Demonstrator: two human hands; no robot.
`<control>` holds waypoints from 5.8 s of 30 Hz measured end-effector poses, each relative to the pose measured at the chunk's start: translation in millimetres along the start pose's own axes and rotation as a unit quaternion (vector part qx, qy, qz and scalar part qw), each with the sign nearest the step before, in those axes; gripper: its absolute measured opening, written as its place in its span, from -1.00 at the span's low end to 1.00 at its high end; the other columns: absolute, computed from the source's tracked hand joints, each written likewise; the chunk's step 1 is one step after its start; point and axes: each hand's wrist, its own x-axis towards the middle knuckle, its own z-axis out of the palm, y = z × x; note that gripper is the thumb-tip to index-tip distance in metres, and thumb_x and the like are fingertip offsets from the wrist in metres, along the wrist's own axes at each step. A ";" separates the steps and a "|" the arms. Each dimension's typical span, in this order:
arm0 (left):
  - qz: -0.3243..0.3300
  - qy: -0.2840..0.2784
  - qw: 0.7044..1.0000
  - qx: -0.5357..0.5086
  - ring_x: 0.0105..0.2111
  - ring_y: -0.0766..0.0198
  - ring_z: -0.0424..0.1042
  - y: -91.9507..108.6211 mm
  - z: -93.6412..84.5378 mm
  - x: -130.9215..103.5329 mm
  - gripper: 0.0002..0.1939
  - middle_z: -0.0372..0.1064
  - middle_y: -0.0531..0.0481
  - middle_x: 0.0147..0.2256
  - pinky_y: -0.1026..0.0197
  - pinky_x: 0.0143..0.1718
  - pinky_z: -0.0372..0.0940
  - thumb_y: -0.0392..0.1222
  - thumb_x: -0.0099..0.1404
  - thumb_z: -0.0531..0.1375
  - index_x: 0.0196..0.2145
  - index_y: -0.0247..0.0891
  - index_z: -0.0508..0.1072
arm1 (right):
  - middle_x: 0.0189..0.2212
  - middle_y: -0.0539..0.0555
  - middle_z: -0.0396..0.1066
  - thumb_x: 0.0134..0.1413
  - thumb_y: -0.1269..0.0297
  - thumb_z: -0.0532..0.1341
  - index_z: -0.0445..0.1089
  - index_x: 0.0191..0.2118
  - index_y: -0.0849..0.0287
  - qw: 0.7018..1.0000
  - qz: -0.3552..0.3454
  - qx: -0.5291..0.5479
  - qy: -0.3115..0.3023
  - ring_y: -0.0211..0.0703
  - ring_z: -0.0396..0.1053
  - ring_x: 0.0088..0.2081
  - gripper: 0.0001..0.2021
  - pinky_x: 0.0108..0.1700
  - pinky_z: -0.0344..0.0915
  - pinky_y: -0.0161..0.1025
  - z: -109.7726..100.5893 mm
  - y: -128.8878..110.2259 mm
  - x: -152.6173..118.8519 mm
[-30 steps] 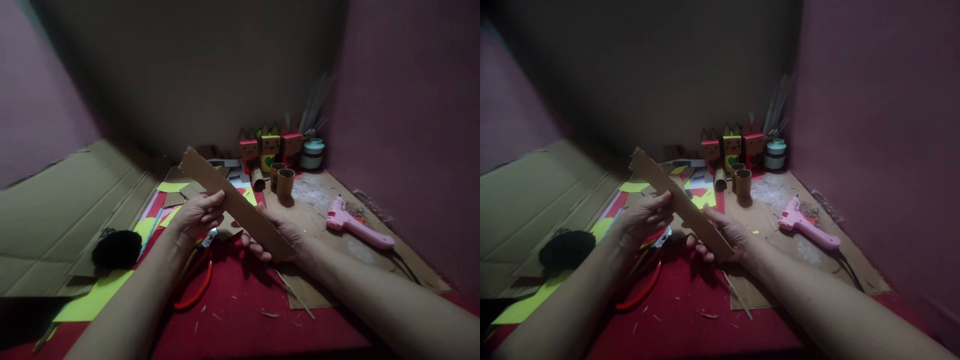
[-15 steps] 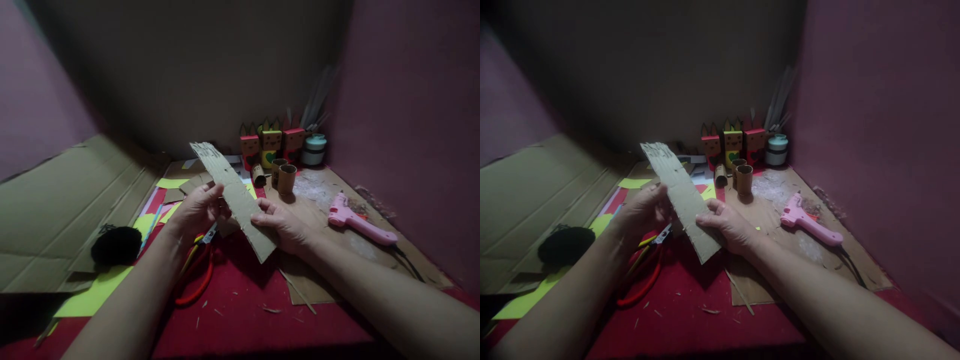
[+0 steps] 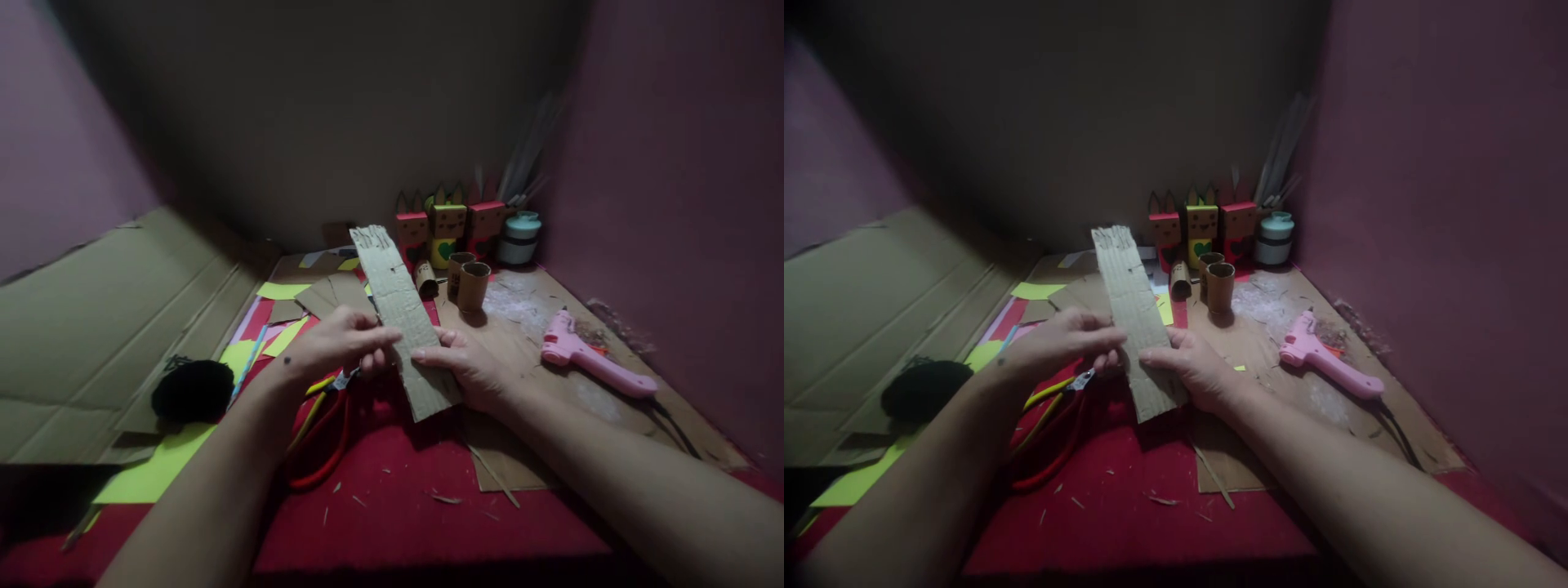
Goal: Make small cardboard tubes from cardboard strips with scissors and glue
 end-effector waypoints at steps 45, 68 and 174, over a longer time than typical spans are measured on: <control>0.072 0.140 0.959 -0.236 -0.46 0.28 0.43 -6.8 7.0 6.8 -0.74 0.47 -0.08 -0.42 0.27 -0.41 0.36 -0.28 0.01 0.38 -0.29 -0.39 0.56 | -0.45 0.13 0.48 -0.13 0.25 0.38 0.41 -0.19 0.32 0.993 0.088 -0.050 -0.064 -0.12 0.48 -0.44 -0.64 -0.33 0.40 -0.15 -1.2 7.5 -3.5; 0.045 0.145 0.952 -0.266 -0.38 0.16 0.48 -7.1 4.1 3.7 -0.76 0.50 -0.16 -0.36 0.17 -0.31 0.42 -0.37 -0.01 0.38 -0.31 -0.45 0.56 | -0.41 0.26 0.54 -0.11 0.31 0.34 0.29 -0.20 0.35 0.971 0.126 -0.009 -0.201 -0.14 0.47 -0.60 -0.65 -0.66 0.37 -0.34 -9.8 8.3 1.1; 0.052 -0.018 0.981 -0.186 -0.72 0.47 0.14 -2.6 16.9 -2.1 -0.79 0.35 0.00 -0.60 0.35 -0.70 -0.01 -0.17 0.02 0.37 -0.46 -0.39 0.51 | -0.16 0.23 0.49 0.14 0.55 0.19 0.49 -0.17 0.25 0.547 -0.546 -0.635 -0.003 -0.14 0.47 -0.14 -0.82 -0.13 0.46 -0.19 4.9 -22.7 -40.1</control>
